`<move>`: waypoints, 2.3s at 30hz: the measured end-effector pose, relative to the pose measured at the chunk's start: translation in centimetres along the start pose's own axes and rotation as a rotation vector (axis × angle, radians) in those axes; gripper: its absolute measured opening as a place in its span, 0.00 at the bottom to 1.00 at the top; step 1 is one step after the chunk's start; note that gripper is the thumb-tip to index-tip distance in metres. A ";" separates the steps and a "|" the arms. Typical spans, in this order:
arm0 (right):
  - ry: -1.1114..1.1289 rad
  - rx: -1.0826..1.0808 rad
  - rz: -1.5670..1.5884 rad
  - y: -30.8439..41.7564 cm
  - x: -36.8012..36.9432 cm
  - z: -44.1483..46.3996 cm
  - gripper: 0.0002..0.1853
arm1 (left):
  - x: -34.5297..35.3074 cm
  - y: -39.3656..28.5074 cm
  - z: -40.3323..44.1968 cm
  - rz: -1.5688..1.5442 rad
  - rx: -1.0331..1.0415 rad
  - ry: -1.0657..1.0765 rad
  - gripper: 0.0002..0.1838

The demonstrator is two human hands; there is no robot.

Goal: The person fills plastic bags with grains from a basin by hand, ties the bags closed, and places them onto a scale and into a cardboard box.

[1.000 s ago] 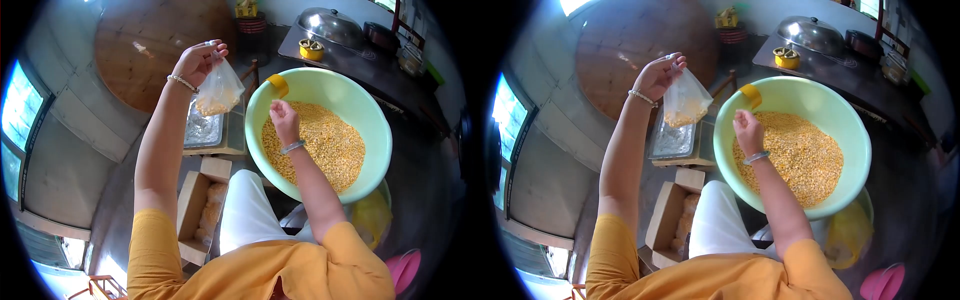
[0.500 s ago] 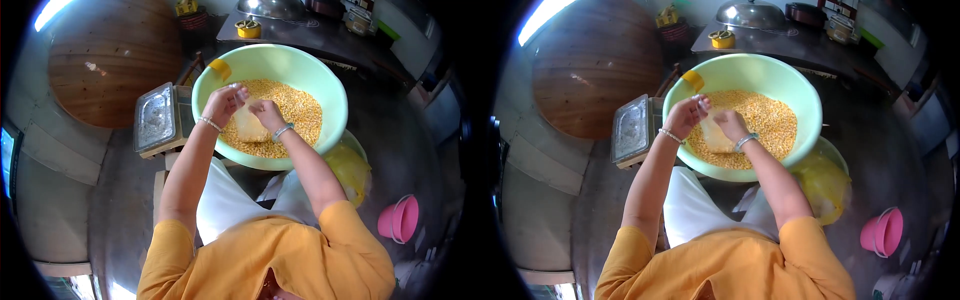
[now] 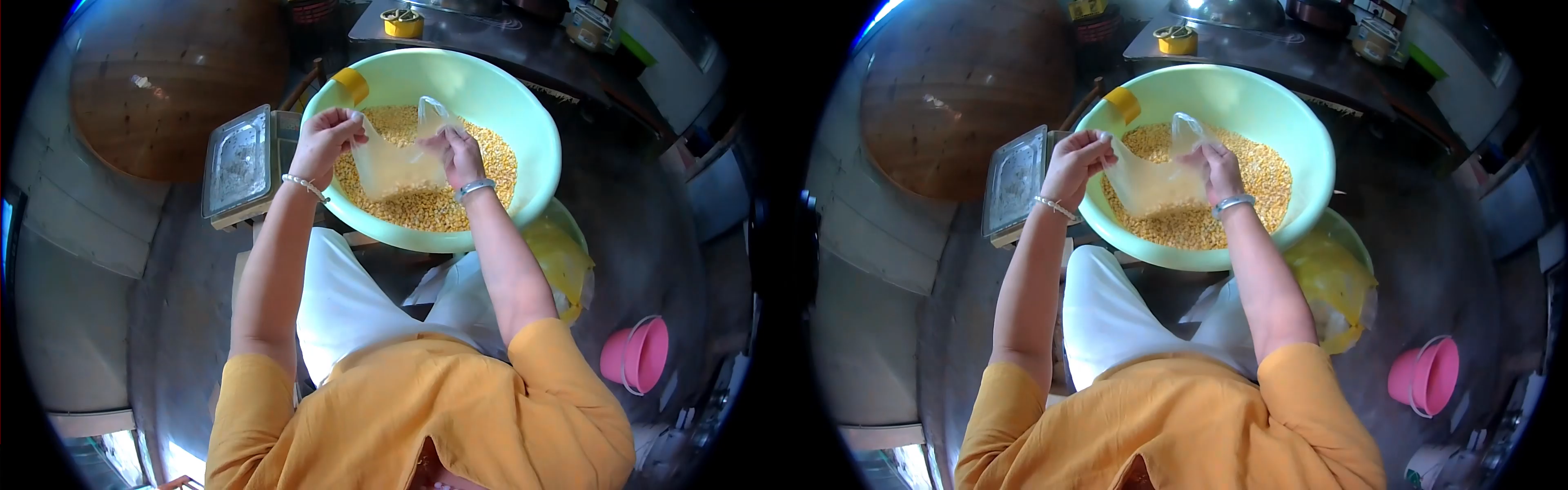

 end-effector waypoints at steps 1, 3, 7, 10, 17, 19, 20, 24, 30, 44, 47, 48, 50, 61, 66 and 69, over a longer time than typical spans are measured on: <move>0.021 -0.003 0.058 0.1 0.3 -0.2 0.08 | -0.7 -0.5 0.5 0.039 0.049 -0.042 0.06; 0.021 0.069 0.008 -1.7 -0.3 -0.4 0.07 | -3.5 1.3 1.9 0.208 0.037 -0.211 0.07; -0.034 0.145 -0.013 -2.6 0.0 -0.5 0.05 | -3.8 3.5 1.7 0.048 0.073 -0.253 0.09; -0.104 0.164 0.004 -2.8 -0.4 -0.8 0.05 | -2.9 5.3 1.4 -0.009 0.080 -0.178 0.36; -0.059 0.204 -0.010 -3.4 0.4 -0.7 0.05 | 1.4 9.7 1.4 0.419 0.019 -0.093 0.50; -0.042 0.210 0.006 -3.6 0.9 -0.7 0.06 | 1.8 11.5 2.3 0.440 -0.059 -0.059 0.41; -0.043 0.207 0.026 -3.7 1.2 -0.8 0.06 | 2.4 12.8 2.8 0.394 -0.133 0.015 0.36; 0.000 0.205 0.065 -3.4 1.4 -0.7 0.09 | 2.4 14.9 3.3 0.136 -0.125 -0.114 0.16; -0.054 0.234 0.102 -3.6 2.6 -1.0 0.08 | 2.1 15.0 1.9 -0.640 -0.242 -0.282 0.07; 0.132 0.200 0.048 -0.7 5.6 0.6 0.11 | 1.1 7.7 2.6 -0.406 -0.005 -0.169 0.11; 0.057 0.287 -0.022 -4.0 3.5 1.5 0.11 | 0.0 11.2 3.9 -0.300 -0.095 -0.182 0.11; -0.031 0.349 -0.084 -5.6 2.4 1.3 0.11 | -0.3 11.9 3.7 -0.286 -0.147 -0.206 0.10; -0.173 0.444 -0.113 -6.8 1.5 0.8 0.11 | -0.2 12.4 3.3 -0.260 -0.201 -0.206 0.12; 0.148 0.451 -0.323 -7.0 4.3 0.7 0.10 | 2.4 12.8 4.4 0.232 0.022 -0.017 0.13; 0.418 0.485 -0.444 -7.3 5.5 -0.2 0.15 | -0.1 12.1 3.8 -0.023 -0.074 -0.192 0.06; 0.433 0.483 -0.247 -7.4 5.7 0.1 0.17 | -1.5 12.2 4.1 -0.144 -0.055 -0.241 0.05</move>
Point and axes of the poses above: each hand's wrist, its own z-axis towards the middle knuckle, its own x-axis out of the palm, y = z × x, the point moved 10 cm from there along z, towards the middle knuckle, and after that the axes turned 1 degree about x, right-handed, at the moved point
